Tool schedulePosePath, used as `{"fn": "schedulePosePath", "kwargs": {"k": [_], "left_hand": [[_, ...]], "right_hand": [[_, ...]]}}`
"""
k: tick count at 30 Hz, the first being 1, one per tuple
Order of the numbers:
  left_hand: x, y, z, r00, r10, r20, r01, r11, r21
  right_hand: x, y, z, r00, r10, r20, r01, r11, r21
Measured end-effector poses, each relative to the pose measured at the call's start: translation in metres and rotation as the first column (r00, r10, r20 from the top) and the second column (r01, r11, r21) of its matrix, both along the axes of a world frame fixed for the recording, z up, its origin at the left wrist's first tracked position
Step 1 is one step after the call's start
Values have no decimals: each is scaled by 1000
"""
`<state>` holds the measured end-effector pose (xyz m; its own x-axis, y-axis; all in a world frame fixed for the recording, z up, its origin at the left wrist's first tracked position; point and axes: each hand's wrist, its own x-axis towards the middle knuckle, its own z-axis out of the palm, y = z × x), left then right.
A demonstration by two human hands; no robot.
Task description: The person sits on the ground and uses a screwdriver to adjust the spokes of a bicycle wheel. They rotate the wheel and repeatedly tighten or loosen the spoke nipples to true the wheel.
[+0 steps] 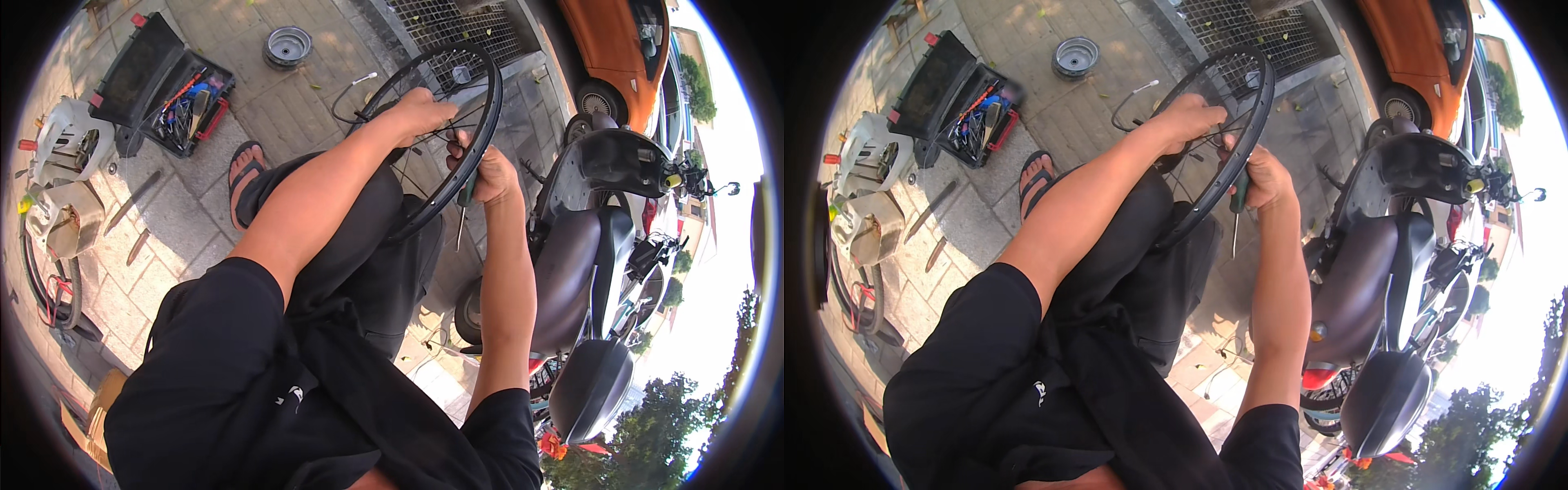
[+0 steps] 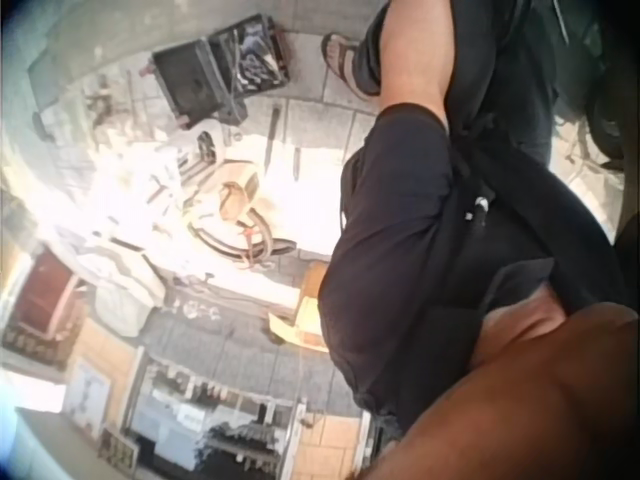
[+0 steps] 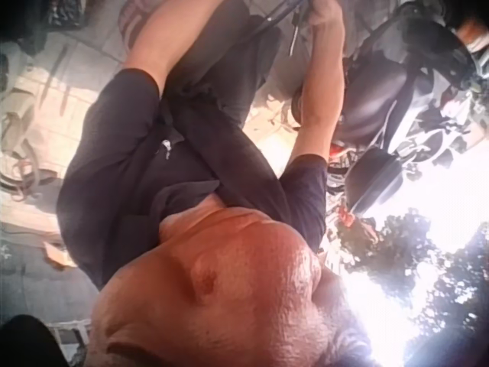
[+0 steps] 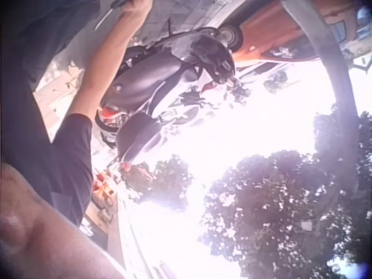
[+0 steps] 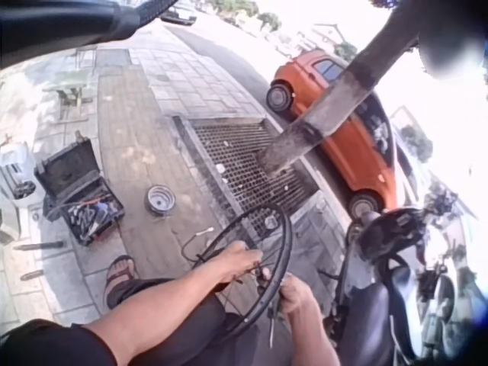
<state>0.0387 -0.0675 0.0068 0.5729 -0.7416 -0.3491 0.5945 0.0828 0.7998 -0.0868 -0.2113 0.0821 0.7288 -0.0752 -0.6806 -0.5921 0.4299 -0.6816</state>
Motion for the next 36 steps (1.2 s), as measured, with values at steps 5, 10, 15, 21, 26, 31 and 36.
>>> {"fn": "schedulePosePath", "kwargs": {"k": [5,10,15,21,26,31,36], "left_hand": [[-4,10,0,990,-91,112,73,986,153],[-24,17,10,992,-84,91,66,979,192],[-26,9,7,991,-136,-8,134,956,261],[-30,11,1,980,-198,11,193,965,175],[-20,19,-18,998,-24,58,7,964,268],[-14,62,-32,686,-85,722,12,994,106],[-28,55,-13,323,-185,928,78,983,169]], "right_hand": [[4,6,7,997,62,-42,-62,998,-3],[-13,24,20,1000,-25,17,28,974,-223],[-34,45,25,989,-123,87,145,931,-334],[-60,28,22,982,-182,40,185,976,-118],[-66,20,3,995,-39,-87,28,992,-126],[-69,22,6,967,106,-231,-180,927,-330],[-66,22,19,962,158,-224,-243,869,-432]]}}
